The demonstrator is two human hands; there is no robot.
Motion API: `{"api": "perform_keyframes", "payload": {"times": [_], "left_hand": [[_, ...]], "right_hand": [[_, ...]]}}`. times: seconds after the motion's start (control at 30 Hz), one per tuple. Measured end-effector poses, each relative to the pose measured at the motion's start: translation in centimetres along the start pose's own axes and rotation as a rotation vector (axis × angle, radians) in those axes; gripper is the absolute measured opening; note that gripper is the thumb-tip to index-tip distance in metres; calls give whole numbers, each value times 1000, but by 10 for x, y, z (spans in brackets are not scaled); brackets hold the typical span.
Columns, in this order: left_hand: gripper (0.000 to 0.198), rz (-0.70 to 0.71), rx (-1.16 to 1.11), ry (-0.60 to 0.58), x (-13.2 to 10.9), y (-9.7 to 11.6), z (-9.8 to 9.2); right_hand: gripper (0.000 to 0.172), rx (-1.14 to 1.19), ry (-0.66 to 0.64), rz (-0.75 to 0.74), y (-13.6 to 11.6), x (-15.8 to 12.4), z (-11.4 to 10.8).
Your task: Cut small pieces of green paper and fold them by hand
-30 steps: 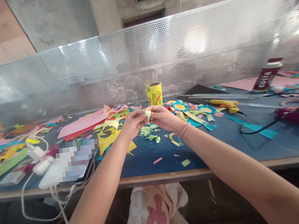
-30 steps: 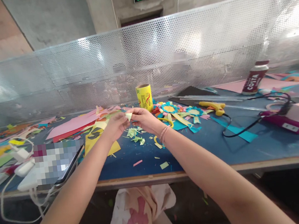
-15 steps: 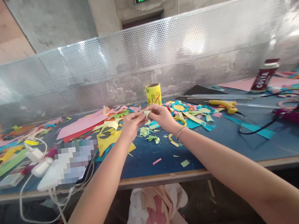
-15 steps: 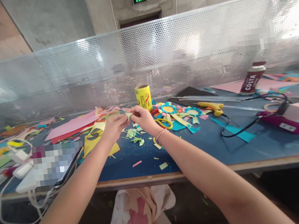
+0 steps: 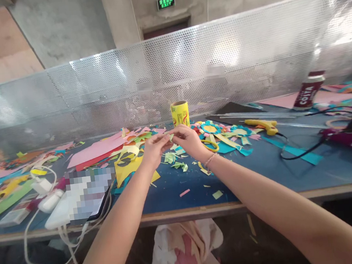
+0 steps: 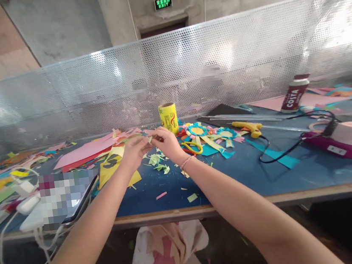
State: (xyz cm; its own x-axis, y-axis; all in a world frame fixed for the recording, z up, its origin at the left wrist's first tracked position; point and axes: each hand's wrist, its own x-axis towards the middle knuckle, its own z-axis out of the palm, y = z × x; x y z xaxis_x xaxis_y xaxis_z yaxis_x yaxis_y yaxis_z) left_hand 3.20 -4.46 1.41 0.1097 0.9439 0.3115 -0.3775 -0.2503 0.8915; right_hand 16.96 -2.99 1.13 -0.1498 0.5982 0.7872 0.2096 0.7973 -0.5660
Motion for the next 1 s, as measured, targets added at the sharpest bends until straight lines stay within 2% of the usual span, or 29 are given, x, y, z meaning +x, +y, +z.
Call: {"api": "perform_keyframes", "payload": {"times": [0.17, 0.37, 0.53, 0.8, 1.0], "left_hand": [[22, 7, 56, 50, 1, -2, -2], [24, 52, 156, 90, 4, -3, -5], [24, 68, 240, 93, 6, -6, -7], [26, 78, 257, 85, 6, -7, -7], [26, 74, 274, 67, 7, -9, -9]], "right_hand": [[16, 48, -57, 105, 4, 1, 0], [27, 213, -134, 273, 4, 2, 0], [29, 117, -83, 294, 3, 3, 5], [25, 251, -40, 400, 0, 2, 6], [25, 252, -31, 394, 0, 1, 5]]}}
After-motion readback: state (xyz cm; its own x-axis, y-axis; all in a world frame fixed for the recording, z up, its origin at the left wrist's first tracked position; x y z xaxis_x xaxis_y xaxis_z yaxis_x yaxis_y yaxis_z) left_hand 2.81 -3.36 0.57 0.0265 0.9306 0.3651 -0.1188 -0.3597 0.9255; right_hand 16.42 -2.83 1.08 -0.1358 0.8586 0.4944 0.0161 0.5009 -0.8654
